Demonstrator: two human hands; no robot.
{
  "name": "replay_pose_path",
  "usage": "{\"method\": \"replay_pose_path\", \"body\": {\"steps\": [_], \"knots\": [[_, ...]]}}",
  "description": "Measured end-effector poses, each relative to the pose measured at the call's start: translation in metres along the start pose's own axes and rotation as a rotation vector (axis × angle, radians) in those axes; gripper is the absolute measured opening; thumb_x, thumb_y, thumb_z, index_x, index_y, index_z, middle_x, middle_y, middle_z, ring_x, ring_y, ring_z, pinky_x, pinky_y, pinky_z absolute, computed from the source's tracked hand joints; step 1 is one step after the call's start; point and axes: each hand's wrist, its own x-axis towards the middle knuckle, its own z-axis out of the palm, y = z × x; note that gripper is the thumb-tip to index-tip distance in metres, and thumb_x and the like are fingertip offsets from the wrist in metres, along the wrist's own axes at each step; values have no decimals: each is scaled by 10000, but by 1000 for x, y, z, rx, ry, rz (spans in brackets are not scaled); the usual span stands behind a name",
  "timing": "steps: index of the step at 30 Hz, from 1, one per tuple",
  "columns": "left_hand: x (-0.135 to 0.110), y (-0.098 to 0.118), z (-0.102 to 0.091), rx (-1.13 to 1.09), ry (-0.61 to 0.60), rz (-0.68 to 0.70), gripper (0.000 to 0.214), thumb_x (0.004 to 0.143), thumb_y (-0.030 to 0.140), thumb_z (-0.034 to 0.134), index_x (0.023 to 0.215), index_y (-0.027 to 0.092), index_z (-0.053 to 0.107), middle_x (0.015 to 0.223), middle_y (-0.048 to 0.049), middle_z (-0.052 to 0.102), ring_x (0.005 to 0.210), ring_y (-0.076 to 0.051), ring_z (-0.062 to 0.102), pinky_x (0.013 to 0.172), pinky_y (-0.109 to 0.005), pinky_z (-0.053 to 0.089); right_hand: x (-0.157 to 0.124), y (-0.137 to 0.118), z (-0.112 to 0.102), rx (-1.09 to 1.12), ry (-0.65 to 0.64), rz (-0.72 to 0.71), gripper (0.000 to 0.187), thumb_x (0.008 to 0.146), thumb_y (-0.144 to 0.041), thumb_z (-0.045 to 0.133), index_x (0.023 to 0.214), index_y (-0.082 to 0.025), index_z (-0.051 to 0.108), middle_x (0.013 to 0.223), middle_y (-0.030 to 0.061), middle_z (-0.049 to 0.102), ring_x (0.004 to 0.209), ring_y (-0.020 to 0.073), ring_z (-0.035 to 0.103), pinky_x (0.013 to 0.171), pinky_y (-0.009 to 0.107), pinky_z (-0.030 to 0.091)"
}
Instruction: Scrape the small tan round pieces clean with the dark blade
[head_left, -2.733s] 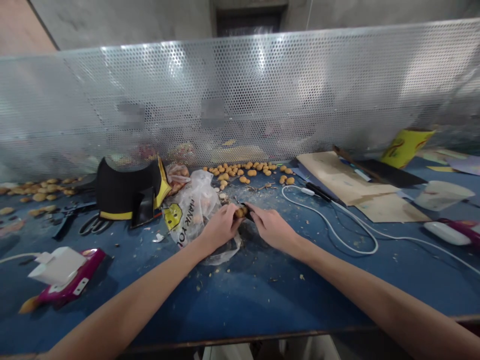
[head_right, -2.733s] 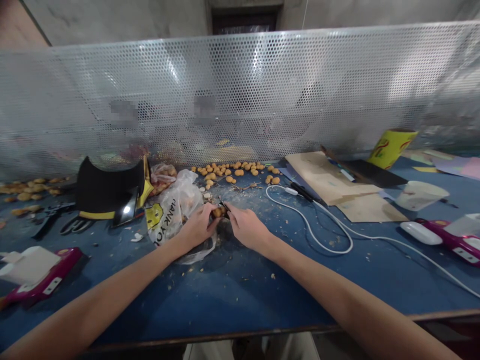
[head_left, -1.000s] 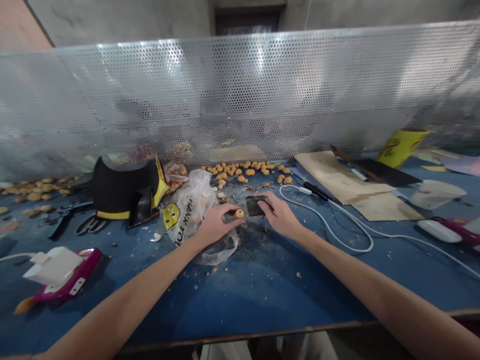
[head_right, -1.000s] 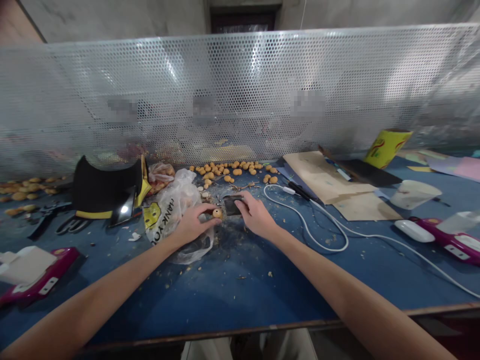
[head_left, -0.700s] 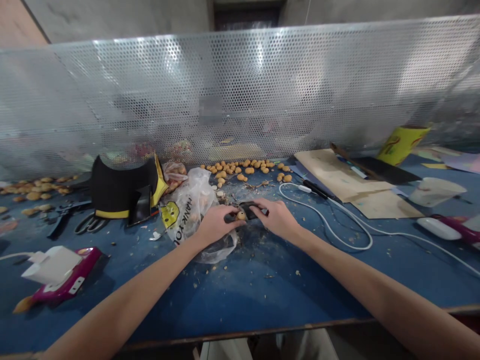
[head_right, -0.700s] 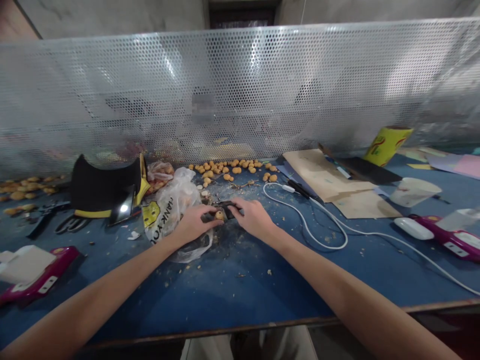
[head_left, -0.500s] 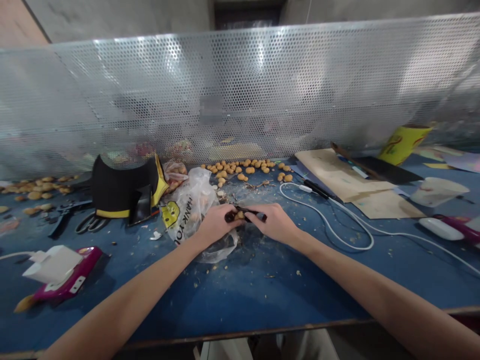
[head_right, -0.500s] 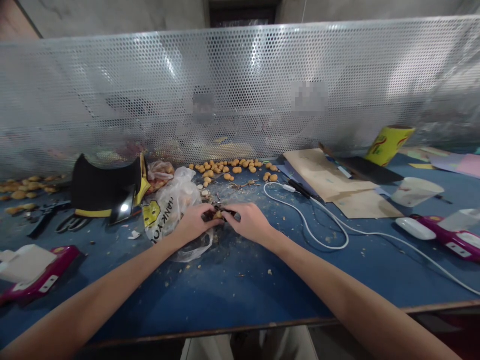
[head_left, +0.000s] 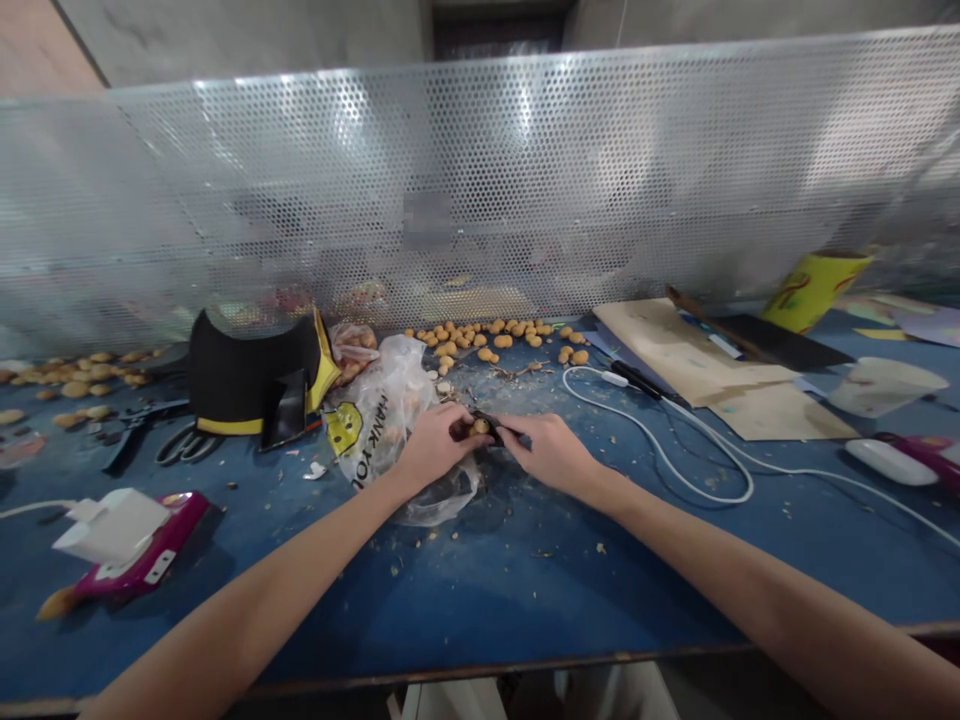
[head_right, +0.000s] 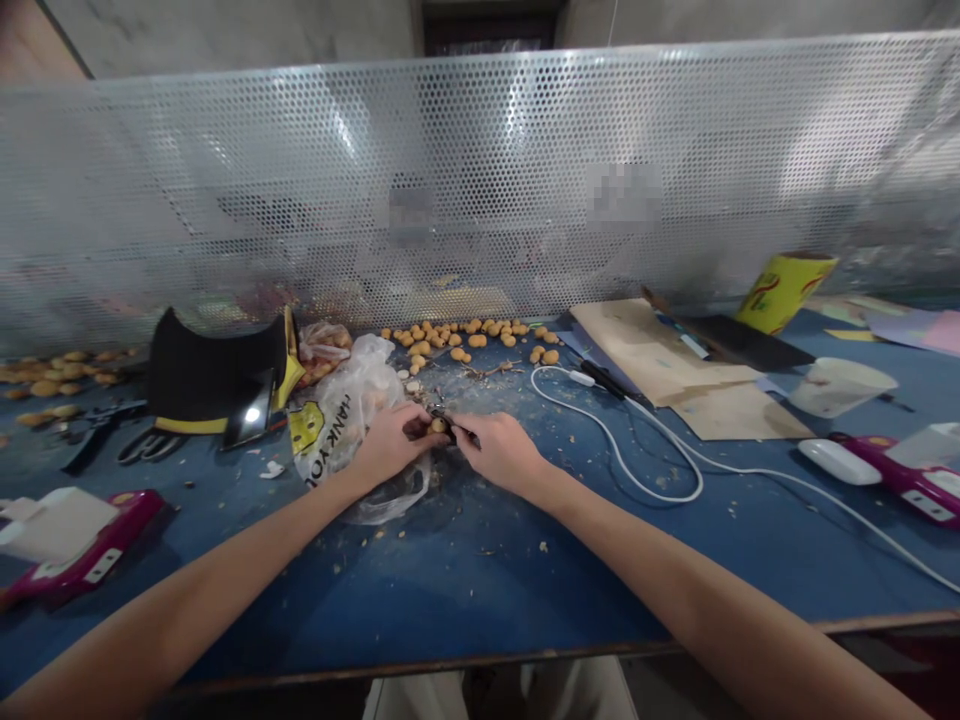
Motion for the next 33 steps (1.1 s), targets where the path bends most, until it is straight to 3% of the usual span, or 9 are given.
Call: {"method": "replay_pose_path", "body": {"steps": [4, 15, 21, 27, 33], "knots": [[0, 1, -1, 23, 8, 25, 283, 802, 412, 714, 744, 181, 560, 765, 1, 573, 704, -150, 540, 643, -270, 431, -1, 1, 6, -23, 10, -69, 373, 951, -197, 458, 1282, -237, 628, 1153, 54, 721, 973, 234, 709, 820, 332, 549], [-1, 2, -2, 65, 45, 54, 257, 785, 336, 742, 756, 184, 538, 801, -3, 544, 750, -165, 530, 679, -281, 425, -1, 1, 5, -3, 26, -59, 367, 951, -220, 477, 1286, -256, 623, 1186, 39, 706, 1002, 239, 706, 859, 355, 559], [0, 1, -4, 0, 48, -9, 236, 807, 349, 716, 790, 177, 555, 791, 2, 558, 722, -155, 546, 658, -269, 440, -1, 1, 5, -32, 39, -59, 354, 961, -252, 471, 1275, -216, 630, 1160, 55, 717, 970, 258, 714, 821, 367, 564], [-1, 2, -4, 83, 55, 77, 186, 803, 275, 722, 789, 182, 562, 844, -11, 565, 789, -168, 563, 718, -282, 451, -1, -2, 5, -26, 47, -64, 354, 958, -228, 459, 1268, -221, 632, 1160, 53, 718, 959, 235, 715, 819, 333, 557], [0, 3, -6, 16, 93, 40, 179, 809, 300, 723, 790, 182, 590, 795, -1, 588, 748, -156, 569, 683, -265, 449, -1, -3, 4, -81, 87, -74, 319, 952, -239, 473, 1201, -192, 666, 1044, 56, 755, 848, 217, 726, 743, 294, 550]]}}
